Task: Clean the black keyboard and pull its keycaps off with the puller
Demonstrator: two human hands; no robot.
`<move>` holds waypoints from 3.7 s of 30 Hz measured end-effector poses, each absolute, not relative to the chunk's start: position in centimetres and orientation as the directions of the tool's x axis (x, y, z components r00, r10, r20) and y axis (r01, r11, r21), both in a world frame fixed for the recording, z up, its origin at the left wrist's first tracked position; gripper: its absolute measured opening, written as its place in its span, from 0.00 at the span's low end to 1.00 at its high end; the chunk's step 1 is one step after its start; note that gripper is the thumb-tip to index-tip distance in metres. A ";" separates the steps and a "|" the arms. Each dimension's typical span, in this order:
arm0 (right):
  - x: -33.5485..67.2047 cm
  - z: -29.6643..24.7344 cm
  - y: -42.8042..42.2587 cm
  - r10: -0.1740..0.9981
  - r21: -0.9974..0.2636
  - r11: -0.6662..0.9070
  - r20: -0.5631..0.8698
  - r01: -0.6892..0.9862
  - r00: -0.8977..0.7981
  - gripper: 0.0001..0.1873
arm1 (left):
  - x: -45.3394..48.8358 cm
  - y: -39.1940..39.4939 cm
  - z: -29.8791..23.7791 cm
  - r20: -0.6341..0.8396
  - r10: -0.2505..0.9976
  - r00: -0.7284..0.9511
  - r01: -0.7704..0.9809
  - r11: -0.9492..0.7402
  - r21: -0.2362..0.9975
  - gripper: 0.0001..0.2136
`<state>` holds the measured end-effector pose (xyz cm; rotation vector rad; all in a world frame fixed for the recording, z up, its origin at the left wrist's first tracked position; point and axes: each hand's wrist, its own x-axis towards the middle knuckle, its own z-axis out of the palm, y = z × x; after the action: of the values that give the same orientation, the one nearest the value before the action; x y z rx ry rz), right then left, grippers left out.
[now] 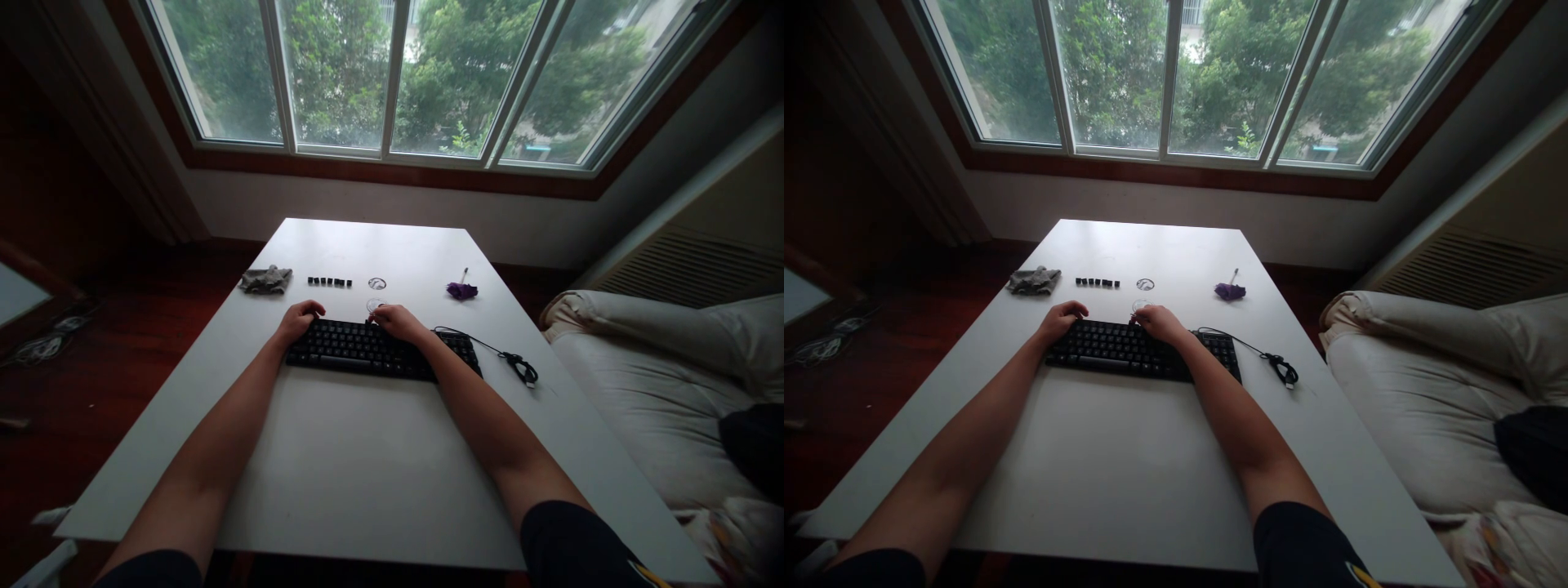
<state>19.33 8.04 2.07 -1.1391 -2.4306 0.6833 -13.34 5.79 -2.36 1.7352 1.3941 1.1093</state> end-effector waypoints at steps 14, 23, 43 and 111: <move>19.4 0.9 8.9 0.917 -0.517 0.386 0.123 0.764 -0.380 0.18 | -13.3 5.9 -2.3 0.231 0.969 0.087 0.433 -0.246 0.867 0.16; 19.3 0.7 10.0 0.896 -0.527 0.410 0.079 0.745 -0.437 0.14 | -13.1 5.7 -2.2 0.229 0.970 0.081 0.431 -0.241 0.870 0.17; 19.6 0.8 10.2 0.973 -0.432 0.224 0.057 0.874 -0.222 0.14 | -13.3 5.9 -2.4 0.249 0.963 0.102 0.433 -0.268 0.860 0.16; 19.5 2.4 9.7 0.913 -0.545 0.384 0.107 0.745 -0.393 0.10 | -13.3 5.9 -2.1 0.223 0.972 0.076 0.412 -0.234 0.881 0.17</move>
<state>19.55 9.74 2.44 -1.4350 -2.2573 0.5881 -13.25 5.94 -2.14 1.7226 1.3796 1.1278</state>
